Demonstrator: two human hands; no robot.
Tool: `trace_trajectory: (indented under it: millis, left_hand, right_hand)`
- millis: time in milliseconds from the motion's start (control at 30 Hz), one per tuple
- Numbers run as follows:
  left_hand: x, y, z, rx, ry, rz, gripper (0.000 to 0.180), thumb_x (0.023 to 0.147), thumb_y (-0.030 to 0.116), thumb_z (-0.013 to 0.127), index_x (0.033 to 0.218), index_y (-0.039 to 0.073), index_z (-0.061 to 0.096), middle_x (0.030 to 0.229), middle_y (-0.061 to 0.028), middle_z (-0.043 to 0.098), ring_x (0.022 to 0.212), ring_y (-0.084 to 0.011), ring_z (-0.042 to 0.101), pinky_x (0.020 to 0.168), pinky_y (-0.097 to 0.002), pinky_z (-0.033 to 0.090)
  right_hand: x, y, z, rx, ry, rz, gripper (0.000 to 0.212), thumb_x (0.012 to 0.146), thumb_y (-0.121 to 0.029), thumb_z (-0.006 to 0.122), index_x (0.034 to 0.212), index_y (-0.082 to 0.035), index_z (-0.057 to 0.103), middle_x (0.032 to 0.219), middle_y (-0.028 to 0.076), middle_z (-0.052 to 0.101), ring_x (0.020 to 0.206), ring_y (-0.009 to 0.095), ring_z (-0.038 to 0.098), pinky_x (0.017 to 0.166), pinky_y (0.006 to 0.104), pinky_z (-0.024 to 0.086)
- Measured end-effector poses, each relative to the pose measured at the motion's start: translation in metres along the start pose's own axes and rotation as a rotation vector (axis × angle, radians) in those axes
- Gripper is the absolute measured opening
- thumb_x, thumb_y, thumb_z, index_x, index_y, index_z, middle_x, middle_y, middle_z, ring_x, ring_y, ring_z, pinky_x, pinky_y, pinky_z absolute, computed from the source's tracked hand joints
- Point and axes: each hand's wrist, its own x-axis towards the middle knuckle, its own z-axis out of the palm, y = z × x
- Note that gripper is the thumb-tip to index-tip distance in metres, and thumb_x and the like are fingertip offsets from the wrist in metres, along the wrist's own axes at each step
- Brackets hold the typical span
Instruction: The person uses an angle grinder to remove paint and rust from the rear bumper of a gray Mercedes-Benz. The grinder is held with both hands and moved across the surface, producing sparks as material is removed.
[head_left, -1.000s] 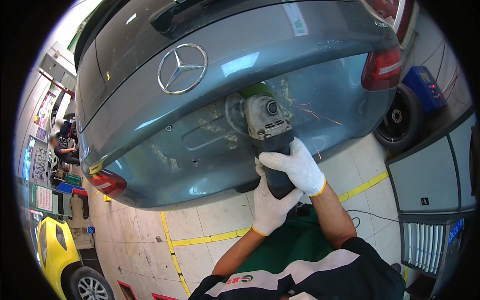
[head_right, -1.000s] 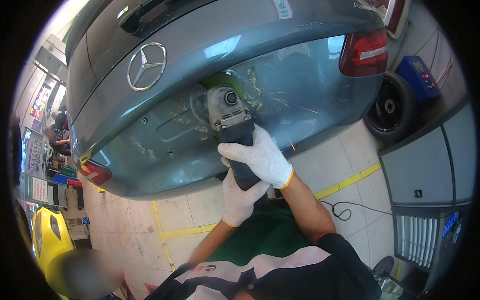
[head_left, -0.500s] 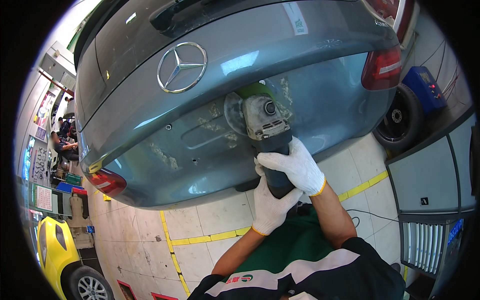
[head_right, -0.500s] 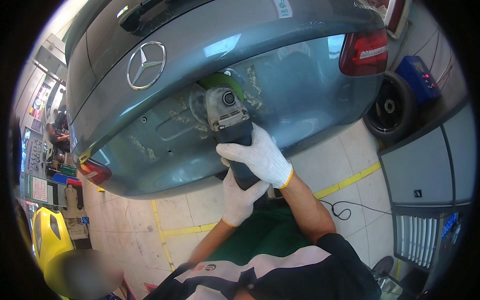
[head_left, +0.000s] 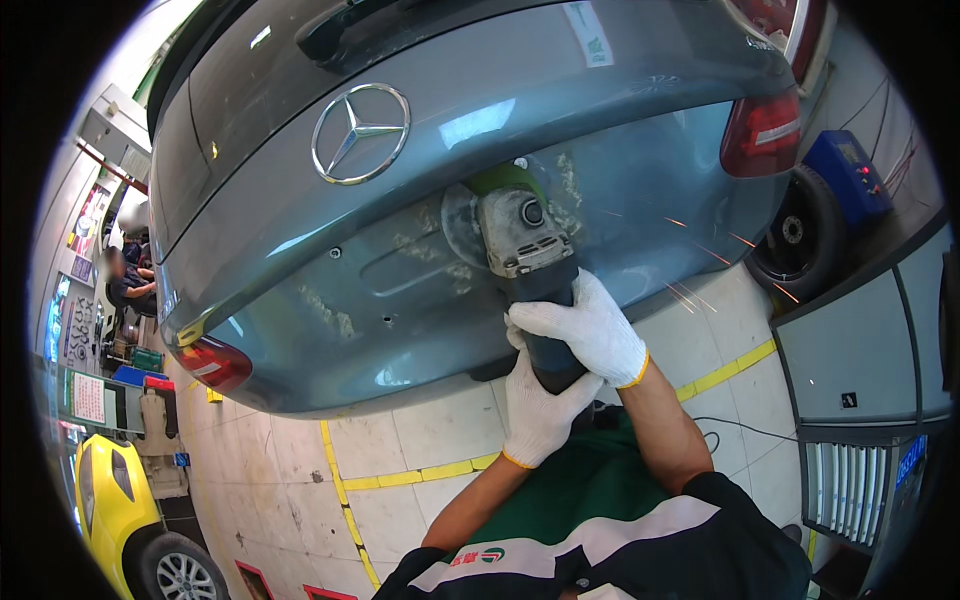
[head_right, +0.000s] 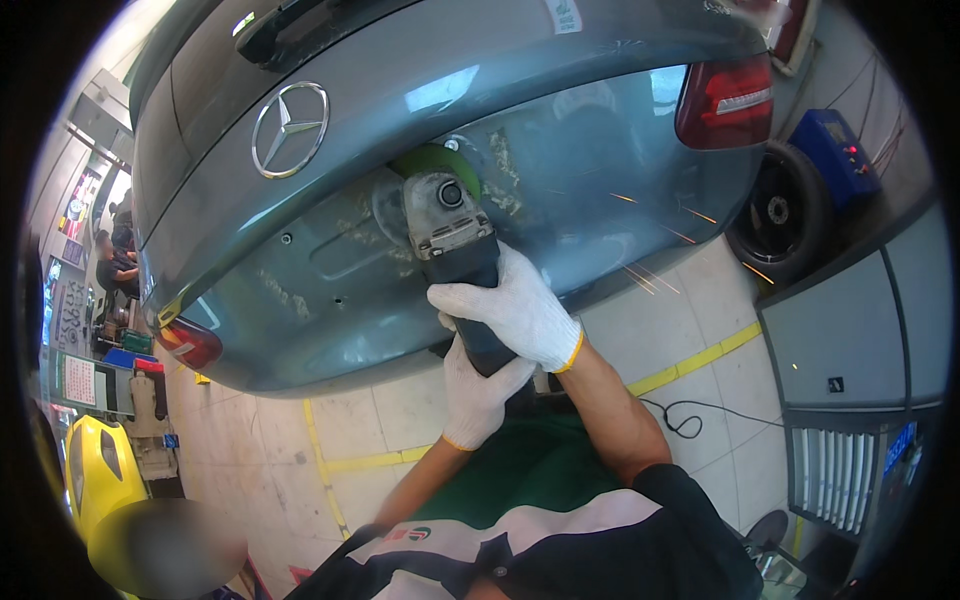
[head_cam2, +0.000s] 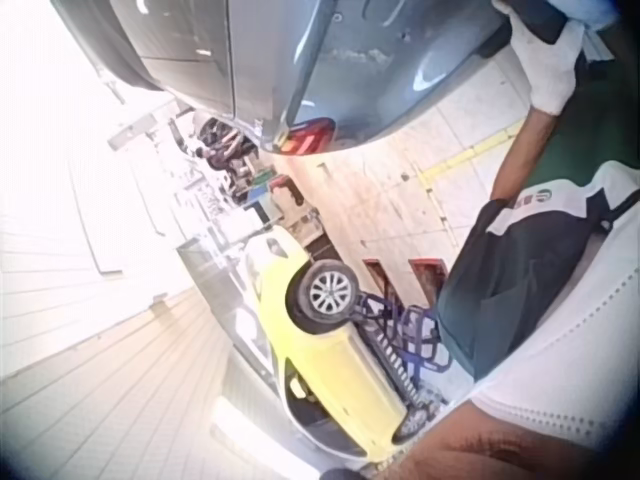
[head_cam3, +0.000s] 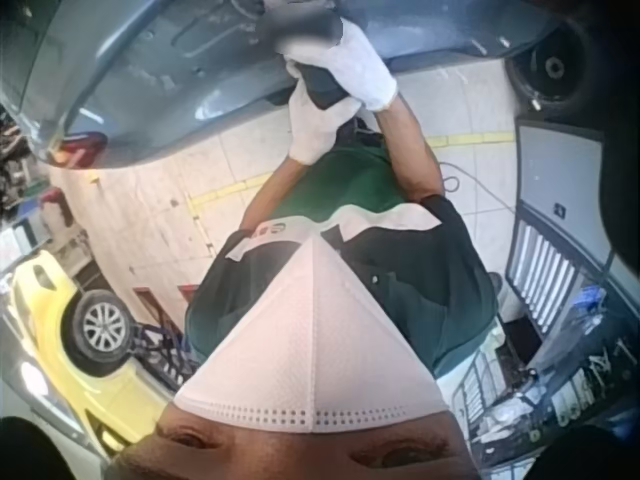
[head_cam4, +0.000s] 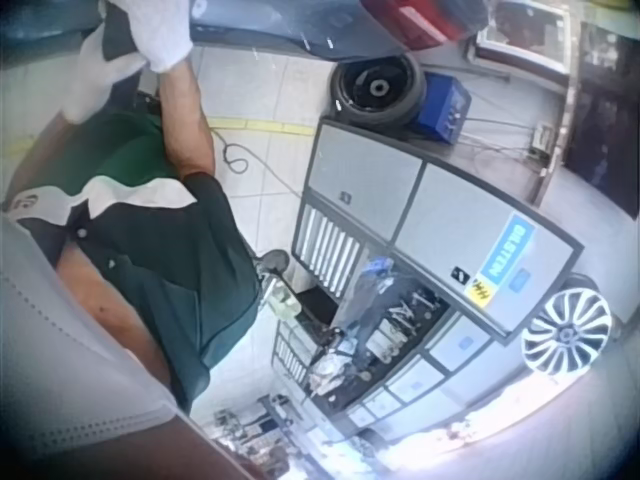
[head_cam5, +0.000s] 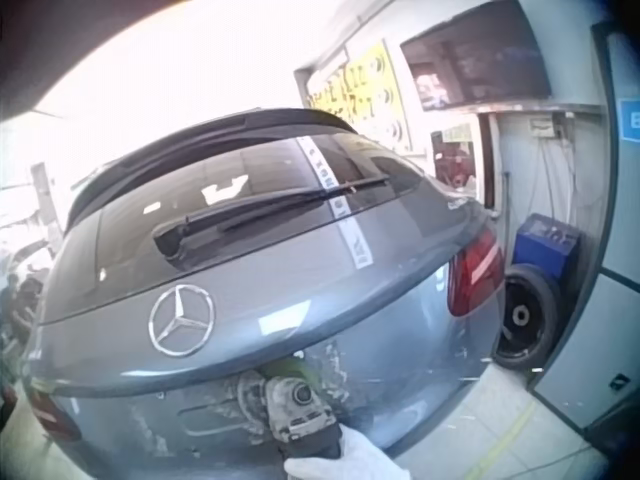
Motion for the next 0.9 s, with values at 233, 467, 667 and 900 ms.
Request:
trace_trajectory:
  millis: [233, 467, 667, 900]
  left_hand:
    - [0.003, 0.008, 0.000, -0.006, 0.008, -0.002, 0.062, 0.080, 0.023, 0.089, 0.130, -0.003, 0.064, 0.119, -0.0115, 0.075, 0.110, -0.0215, 0.072, 0.099, -0.0366, 0.055]
    - [0.003, -0.004, 0.001, -0.041, -0.003, 0.014, 0.061, 0.081, 0.024, 0.088, 0.130, -0.002, 0.064, 0.119, -0.0119, 0.075, 0.111, -0.0211, 0.072, 0.099, -0.0365, 0.055]
    - [0.004, 0.000, 0.003, -0.065, -0.019, 0.015, 0.060, 0.081, 0.023, 0.089, 0.129, -0.003, 0.064, 0.117, -0.0121, 0.076, 0.108, -0.0208, 0.072, 0.097, -0.0357, 0.055]
    - [0.005, 0.002, 0.003, 0.008, -0.002, 0.010, 0.062, 0.080, 0.024, 0.090, 0.129, -0.003, 0.063, 0.117, -0.0121, 0.075, 0.108, -0.0206, 0.072, 0.097, -0.0358, 0.056]
  right_hand:
    - [-0.001, -0.004, 0.004, 0.013, 0.032, -0.004, 0.022, 0.092, -0.012, 0.078, 0.107, 0.002, 0.069, 0.088, 0.008, 0.070, 0.078, 0.016, 0.068, 0.074, 0.0331, 0.056]
    - [-0.001, -0.001, 0.003, -0.011, 0.028, -0.006, 0.027, 0.091, -0.012, 0.079, 0.111, 0.001, 0.066, 0.089, 0.008, 0.070, 0.078, 0.016, 0.067, 0.073, 0.0326, 0.056]
    - [-0.003, -0.004, 0.002, 0.027, 0.029, -0.017, 0.033, 0.089, -0.014, 0.080, 0.114, 0.001, 0.063, 0.089, 0.007, 0.069, 0.078, 0.014, 0.066, 0.072, 0.0311, 0.056]
    - [-0.001, -0.002, -0.001, 0.029, 0.039, 0.006, 0.029, 0.091, -0.013, 0.080, 0.112, 0.001, 0.066, 0.089, 0.008, 0.070, 0.077, 0.015, 0.067, 0.073, 0.0322, 0.057]
